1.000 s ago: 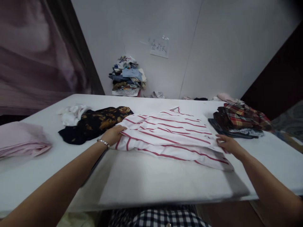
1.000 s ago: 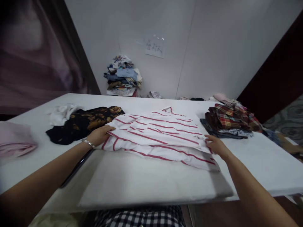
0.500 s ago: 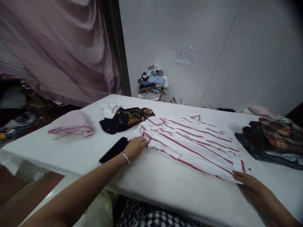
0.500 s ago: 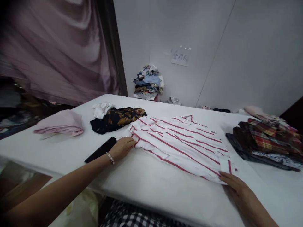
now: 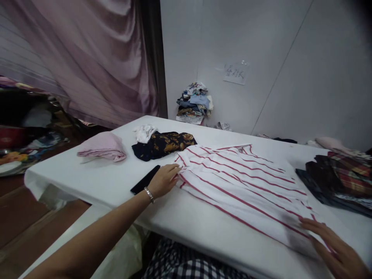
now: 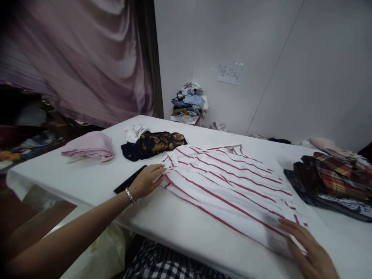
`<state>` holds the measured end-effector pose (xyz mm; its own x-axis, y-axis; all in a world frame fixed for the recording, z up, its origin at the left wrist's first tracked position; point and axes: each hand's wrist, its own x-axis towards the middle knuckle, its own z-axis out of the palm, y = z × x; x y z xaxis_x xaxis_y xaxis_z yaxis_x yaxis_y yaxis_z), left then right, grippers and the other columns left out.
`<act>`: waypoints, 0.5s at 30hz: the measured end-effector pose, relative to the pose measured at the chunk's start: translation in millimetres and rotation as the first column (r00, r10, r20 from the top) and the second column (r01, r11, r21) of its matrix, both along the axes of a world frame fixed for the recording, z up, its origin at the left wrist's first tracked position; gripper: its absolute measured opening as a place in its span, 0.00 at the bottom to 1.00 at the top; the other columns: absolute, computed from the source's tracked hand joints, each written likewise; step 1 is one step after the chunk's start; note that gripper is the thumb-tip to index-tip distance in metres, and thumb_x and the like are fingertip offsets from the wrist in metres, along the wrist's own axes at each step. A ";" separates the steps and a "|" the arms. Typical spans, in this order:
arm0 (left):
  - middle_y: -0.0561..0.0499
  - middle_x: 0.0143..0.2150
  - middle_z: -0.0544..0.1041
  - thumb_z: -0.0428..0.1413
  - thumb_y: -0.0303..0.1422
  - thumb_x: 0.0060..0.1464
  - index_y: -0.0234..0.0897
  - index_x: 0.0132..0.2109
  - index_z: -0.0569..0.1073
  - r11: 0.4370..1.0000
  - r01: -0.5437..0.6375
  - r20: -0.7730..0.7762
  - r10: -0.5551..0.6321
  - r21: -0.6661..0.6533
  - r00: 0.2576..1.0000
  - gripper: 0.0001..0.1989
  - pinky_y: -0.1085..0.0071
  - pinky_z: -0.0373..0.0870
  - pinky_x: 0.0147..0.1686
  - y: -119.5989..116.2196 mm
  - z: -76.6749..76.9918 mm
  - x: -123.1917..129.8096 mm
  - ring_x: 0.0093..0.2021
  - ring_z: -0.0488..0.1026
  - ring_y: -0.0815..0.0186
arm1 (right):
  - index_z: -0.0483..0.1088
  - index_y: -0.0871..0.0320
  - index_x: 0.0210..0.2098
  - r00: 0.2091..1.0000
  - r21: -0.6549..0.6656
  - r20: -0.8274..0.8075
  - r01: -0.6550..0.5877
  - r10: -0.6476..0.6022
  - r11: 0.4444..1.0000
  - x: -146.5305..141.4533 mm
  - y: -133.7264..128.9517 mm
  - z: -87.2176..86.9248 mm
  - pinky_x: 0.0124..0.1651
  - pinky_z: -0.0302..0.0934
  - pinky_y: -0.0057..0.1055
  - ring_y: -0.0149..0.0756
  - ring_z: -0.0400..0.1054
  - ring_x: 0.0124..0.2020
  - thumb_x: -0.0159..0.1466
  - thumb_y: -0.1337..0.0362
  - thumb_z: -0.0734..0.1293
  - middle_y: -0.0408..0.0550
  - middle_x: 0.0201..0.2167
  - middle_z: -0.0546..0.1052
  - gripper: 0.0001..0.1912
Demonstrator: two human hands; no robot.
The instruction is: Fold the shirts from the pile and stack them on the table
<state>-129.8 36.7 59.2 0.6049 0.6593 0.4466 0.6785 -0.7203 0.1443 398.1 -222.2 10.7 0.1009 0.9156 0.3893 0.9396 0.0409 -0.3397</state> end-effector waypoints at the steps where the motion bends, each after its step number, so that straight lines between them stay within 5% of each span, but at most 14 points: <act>1: 0.42 0.54 0.71 0.51 0.33 0.58 0.39 0.54 0.69 1.000 0.013 -0.021 -0.014 -0.014 1.000 0.17 0.58 0.63 0.51 2.7 0.3 2.7 0.54 0.66 0.57 | 0.73 0.46 0.51 0.999 -0.052 0.002 -0.042 0.042 0.998 -17.5 10.5 6.3 0.58 0.62 0.51 0.53 0.64 0.57 0.62 0.48 0.58 0.48 0.56 0.71 0.23; 4: 0.45 0.43 0.77 0.48 0.33 0.61 0.38 0.43 0.75 0.995 0.022 -0.133 -0.035 -0.096 0.990 0.12 0.59 0.63 0.48 5.9 -1.8 9.5 0.46 0.70 0.60 | 0.65 0.45 0.59 0.984 -0.220 0.065 -0.146 0.163 0.965 -53.0 36.4 9.8 0.62 0.55 0.50 0.52 0.55 0.63 0.62 0.48 0.61 0.44 0.64 0.61 0.27; 8: 0.47 0.36 0.77 0.47 0.32 0.61 0.37 0.34 0.76 0.991 -0.026 -0.206 -0.002 -0.134 0.978 0.14 0.60 0.63 0.45 1.8 -4.8 11.5 0.41 0.71 0.60 | 0.65 0.46 0.59 0.972 -0.327 0.131 -0.142 0.194 0.934 -54.9 43.4 -1.8 0.62 0.54 0.54 0.53 0.53 0.64 0.63 0.47 0.60 0.47 0.64 0.58 0.27; 15: 0.47 0.43 0.78 0.47 0.37 0.60 0.39 0.39 0.75 0.992 0.022 0.059 -0.015 -0.122 0.998 0.13 0.65 0.65 0.45 39.1 22.9 26.7 0.44 0.73 0.61 | 0.59 0.47 0.63 0.993 -0.349 0.098 -0.025 0.063 0.937 -54.6 40.0 13.2 0.64 0.44 0.57 0.52 0.43 0.67 0.65 0.48 0.58 0.48 0.67 0.51 0.28</act>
